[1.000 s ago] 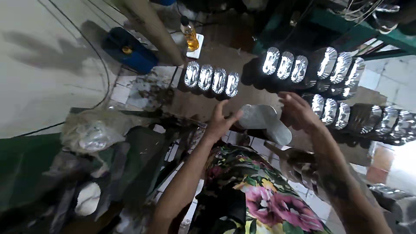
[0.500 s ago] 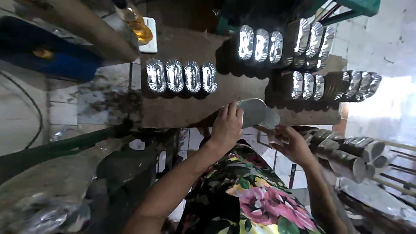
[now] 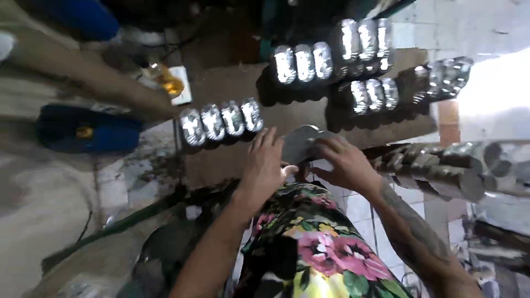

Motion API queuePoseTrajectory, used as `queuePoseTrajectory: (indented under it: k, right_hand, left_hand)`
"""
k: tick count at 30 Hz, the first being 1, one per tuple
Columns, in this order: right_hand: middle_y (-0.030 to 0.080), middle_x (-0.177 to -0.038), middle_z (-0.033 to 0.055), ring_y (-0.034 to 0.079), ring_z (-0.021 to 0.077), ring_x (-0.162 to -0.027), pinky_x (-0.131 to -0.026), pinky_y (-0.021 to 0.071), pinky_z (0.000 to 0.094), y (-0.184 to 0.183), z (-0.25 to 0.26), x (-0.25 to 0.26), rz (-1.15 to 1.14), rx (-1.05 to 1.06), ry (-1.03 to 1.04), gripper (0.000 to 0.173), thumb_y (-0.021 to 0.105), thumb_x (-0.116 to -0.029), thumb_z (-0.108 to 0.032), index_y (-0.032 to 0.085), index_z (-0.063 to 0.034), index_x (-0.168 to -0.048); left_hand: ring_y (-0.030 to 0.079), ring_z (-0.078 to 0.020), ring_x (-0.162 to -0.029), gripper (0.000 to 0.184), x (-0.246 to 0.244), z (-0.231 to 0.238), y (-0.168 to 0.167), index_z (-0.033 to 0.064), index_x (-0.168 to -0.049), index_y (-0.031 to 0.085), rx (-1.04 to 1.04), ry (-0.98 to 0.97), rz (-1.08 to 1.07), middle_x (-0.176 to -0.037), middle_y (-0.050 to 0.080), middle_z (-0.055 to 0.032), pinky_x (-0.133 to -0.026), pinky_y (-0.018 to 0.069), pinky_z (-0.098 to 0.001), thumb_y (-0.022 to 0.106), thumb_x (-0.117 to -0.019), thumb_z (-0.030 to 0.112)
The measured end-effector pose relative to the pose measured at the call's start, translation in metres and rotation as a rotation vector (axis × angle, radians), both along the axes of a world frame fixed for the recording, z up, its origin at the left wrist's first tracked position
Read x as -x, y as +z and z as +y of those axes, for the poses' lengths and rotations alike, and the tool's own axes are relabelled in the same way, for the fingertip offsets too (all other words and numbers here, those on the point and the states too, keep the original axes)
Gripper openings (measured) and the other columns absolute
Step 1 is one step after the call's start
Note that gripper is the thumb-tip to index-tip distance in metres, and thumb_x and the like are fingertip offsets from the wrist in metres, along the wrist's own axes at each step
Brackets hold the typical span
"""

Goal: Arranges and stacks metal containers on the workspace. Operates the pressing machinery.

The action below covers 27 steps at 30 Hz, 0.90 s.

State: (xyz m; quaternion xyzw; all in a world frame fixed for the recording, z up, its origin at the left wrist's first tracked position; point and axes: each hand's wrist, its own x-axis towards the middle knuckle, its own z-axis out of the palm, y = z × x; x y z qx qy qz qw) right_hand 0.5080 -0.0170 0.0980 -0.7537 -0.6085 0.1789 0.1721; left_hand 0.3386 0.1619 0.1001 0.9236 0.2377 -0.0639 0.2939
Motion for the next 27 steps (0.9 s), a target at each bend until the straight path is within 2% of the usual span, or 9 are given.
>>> queuePoseTrajectory:
  k: [3,6,10,12,14,16,20,23,27]
  right_hand:
    - [0.070,-0.120,0.0066,0.067,0.0233,-0.112,-0.092,0.0577,0.0474,0.021,-0.007,0.003,0.108,0.036,-0.009,0.032,0.073,-0.0920,-0.040,0.073,-0.0132,-0.109]
    - [0.072,-0.100,0.0128,0.071,0.0271,-0.092,-0.086,0.0575,0.0513,-0.007,-0.062,0.008,0.449,0.092,-0.179,0.021,0.067,-0.0971,-0.018,0.069,-0.0041,-0.113]
    - [0.061,-0.136,0.0199,0.059,0.0365,-0.125,-0.107,0.0474,0.0576,-0.088,-0.177,0.028,0.644,0.395,-0.565,0.042,0.071,-0.0929,-0.015,0.064,-0.0076,-0.134]
    - [0.061,-0.139,0.0183,0.060,0.0319,-0.128,-0.110,0.0464,0.0537,-0.112,-0.236,0.038,0.792,0.411,-0.855,0.046,0.067,-0.0976,-0.026,0.061,-0.0062,-0.138]
    - [0.064,-0.133,0.0187,0.065,0.0288,-0.119,-0.103,0.0535,0.0488,-0.119,-0.284,0.040,0.970,0.246,-1.189,0.050,0.066,-0.0991,-0.033,0.059,-0.0026,-0.138]
    - [0.064,-0.130,0.0198,0.068,0.0291,-0.112,-0.093,0.0589,0.0483,-0.116,-0.325,0.021,1.042,-0.031,-1.494,0.047,0.062,-0.1020,-0.027,0.055,-0.0002,-0.140]
    - [0.065,-0.125,0.0208,0.070,0.0274,-0.103,-0.083,0.0614,0.0449,-0.096,-0.406,-0.054,0.781,-0.613,-1.923,0.043,0.055,-0.1052,-0.023,0.054,0.0035,-0.139]
    - [0.060,-0.131,0.0226,0.066,0.0276,-0.109,-0.088,0.0580,0.0436,-0.086,-0.465,-0.115,0.699,-0.840,-2.001,0.046,0.051,-0.1061,-0.024,0.048,0.0049,-0.142]
    - [0.048,-0.151,0.0192,0.055,0.0285,-0.130,-0.105,0.0482,0.0460,-0.084,-0.506,-0.172,0.999,-0.842,-1.892,0.060,0.047,-0.1069,-0.034,0.033,-0.0036,-0.157]
  left_hand:
    - [0.053,-0.0375,-0.138,0.051,-0.013,-0.029,0.022,0.0077,-0.120,0.072,-0.011,-0.046,-0.191,-0.149,0.056,-0.0161,-0.111,0.0451,-0.0591,0.079,-0.0867,0.045]
    - [0.065,-0.0307,-0.122,0.055,-0.023,-0.062,0.029,0.0073,-0.115,0.075,0.148,-0.139,-0.376,-0.137,0.065,-0.0150,-0.100,0.0550,-0.0508,0.072,-0.0889,0.056]
    - [0.067,-0.0231,-0.121,0.050,-0.041,-0.103,0.006,0.0097,-0.115,0.075,0.422,-0.351,-0.254,-0.133,0.068,-0.0100,-0.100,0.0572,-0.0454,0.074,-0.0888,0.052]
    - [0.067,-0.0203,-0.119,0.046,-0.059,-0.124,-0.008,0.0119,-0.117,0.075,0.498,-0.437,-0.150,-0.131,0.069,-0.0067,-0.100,0.0569,-0.0449,0.073,-0.0906,0.049]
    - [0.067,-0.0169,-0.115,0.043,-0.083,-0.147,-0.016,0.0134,-0.119,0.074,0.588,-0.479,-0.035,-0.127,0.071,-0.0041,-0.099,0.0566,-0.0430,0.073,-0.0918,0.047]
    - [0.068,-0.0178,-0.113,0.047,-0.119,-0.176,-0.018,0.0129,-0.126,0.071,0.701,-0.480,0.096,-0.125,0.071,-0.0048,-0.100,0.0567,-0.0429,0.073,-0.0927,0.046]
    - [0.068,-0.0195,-0.115,0.057,-0.213,-0.268,-0.030,0.0048,-0.134,0.062,0.924,-0.417,0.189,-0.127,0.069,-0.0101,-0.099,0.0584,-0.0384,0.078,-0.0893,0.037]
    - [0.063,-0.0246,-0.123,0.070,-0.285,-0.351,-0.046,0.0007,-0.150,0.044,1.075,-0.290,0.241,-0.142,0.058,-0.0175,-0.100,0.0565,-0.0408,0.072,-0.0953,0.035]
    - [0.048,-0.0347,-0.140,0.081,-0.365,-0.438,-0.074,0.0097,-0.164,0.022,1.202,0.029,0.377,-0.158,0.040,-0.0205,-0.111,0.0456,-0.0531,0.064,-0.1009,0.038]
